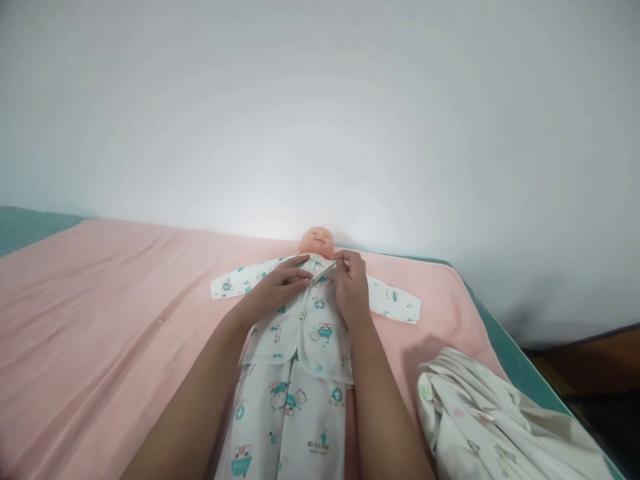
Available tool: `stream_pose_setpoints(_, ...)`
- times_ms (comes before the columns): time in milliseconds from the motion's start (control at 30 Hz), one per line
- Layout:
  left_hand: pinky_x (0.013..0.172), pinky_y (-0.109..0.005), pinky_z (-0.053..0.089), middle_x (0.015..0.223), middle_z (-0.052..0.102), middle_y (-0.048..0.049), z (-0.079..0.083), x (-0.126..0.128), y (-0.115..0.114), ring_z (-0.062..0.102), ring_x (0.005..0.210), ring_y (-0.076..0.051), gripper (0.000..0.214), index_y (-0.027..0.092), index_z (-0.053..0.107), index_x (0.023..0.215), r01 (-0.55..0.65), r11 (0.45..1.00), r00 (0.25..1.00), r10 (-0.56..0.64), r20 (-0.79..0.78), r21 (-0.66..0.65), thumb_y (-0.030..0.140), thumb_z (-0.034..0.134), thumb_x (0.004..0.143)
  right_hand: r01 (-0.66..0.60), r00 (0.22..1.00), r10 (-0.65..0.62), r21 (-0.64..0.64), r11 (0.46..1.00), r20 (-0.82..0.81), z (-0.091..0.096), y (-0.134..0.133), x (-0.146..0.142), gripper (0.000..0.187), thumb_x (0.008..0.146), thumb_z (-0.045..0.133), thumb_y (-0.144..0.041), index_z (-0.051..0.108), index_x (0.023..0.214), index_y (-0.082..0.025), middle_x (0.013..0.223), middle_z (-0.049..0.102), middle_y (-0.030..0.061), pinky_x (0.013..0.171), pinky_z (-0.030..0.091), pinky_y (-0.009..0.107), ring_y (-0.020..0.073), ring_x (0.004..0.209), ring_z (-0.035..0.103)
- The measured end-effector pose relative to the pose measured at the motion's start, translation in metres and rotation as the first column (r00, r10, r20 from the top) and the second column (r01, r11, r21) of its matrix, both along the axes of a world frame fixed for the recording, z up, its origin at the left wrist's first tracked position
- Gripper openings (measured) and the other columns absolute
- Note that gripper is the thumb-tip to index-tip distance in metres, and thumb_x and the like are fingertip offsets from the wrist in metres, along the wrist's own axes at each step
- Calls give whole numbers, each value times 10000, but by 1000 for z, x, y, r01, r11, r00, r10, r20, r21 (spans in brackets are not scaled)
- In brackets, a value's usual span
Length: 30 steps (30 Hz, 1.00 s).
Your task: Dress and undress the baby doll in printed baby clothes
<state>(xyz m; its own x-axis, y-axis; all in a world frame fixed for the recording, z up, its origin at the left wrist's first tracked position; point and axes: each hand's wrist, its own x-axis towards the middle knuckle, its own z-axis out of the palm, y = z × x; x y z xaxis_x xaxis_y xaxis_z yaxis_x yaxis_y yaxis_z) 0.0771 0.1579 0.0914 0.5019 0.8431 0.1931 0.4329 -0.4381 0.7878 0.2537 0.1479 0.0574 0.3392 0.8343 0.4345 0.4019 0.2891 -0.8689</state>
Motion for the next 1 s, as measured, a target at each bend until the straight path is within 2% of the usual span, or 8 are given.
stream_pose_setpoints(67, 1069, -384, 391, 1469, 389, 26, 1, -4, 0, 377, 1341, -241, 234, 296, 705, 989, 40, 999, 999, -39, 27, -24, 376, 518, 874, -191, 974, 190, -3, 982, 123, 4, -3, 1, 184, 874, 449, -342, 600, 905, -241, 1169, 564, 52, 992, 365, 412, 222, 1155, 452)
stream_pose_setpoints(133, 1042, -374, 423, 1465, 393, 27, 1, -5, 0, 396, 1327, -241, 212, 291, 711, 959, 57, 997, 996, -54, 66, -45, 361, 534, 865, -370, 901, 378, -78, 926, 213, 8, -7, 3, 178, 869, 486, -365, 620, 900, -253, 1241, 538, 44, 1021, 364, 409, 220, 1239, 394)
stream_pose_setpoints(200, 1019, -379, 446, 1451, 414, 13, 1, -4, -1, 436, 1296, -247, 206, 277, 717, 930, 49, 997, 994, -43, 103, -63, 355, 541, 858, -426, 857, 449, -143, 893, 251, 12, -11, 5, 195, 859, 518, -408, 628, 927, -263, 1267, 531, 44, 1014, 382, 420, 227, 1266, 371)
stream_pose_setpoints(367, 1004, -366, 461, 1404, 474, 8, 2, -3, -1, 480, 1256, -231, 212, 266, 722, 907, 26, 998, 989, -16, 150, -60, 359, 537, 860, -381, 855, 415, -165, 910, 310, 17, -13, 4, 218, 865, 521, -428, 643, 825, -252, 1209, 576, 41, 1036, 347, 449, 236, 1232, 400)
stream_pose_setpoints(633, 1070, -380, 401, 1438, 433, 23, 1, -9, 1, 407, 1319, -224, 231, 275, 705, 977, 125, 991, 986, -119, 118, -40, 284, 498, 875, -372, 905, 394, -150, 916, 160, 14, -8, 2, 277, 871, 493, -436, 643, 754, -234, 1204, 588, 41, 1004, 373, 407, 227, 1166, 487)
stream_pose_setpoints(867, 1032, -352, 435, 1389, 484, 13, -8, -2, 1, 480, 1251, -212, 227, 260, 698, 880, -7, 1000, 994, 5, 113, 22, 417, 535, 861, -413, 872, 438, -154, 898, 219, 15, -11, 2, 252, 860, 520, -427, 673, 768, -249, 1202, 592, 36, 1004, 376, 410, 233, 1198, 466)
stream_pose_setpoints(1000, 1087, -382, 375, 1407, 463, 5, -8, 2, -2, 428, 1299, -221, 225, 283, 683, 999, -18, 998, 996, 13, 85, 67, 391, 537, 866, -447, 870, 466, -142, 883, 160, 21, -15, 3, 246, 861, 523, -418, 658, 750, -246, 1196, 594, 26, 986, 383, 387, 226, 1177, 489)
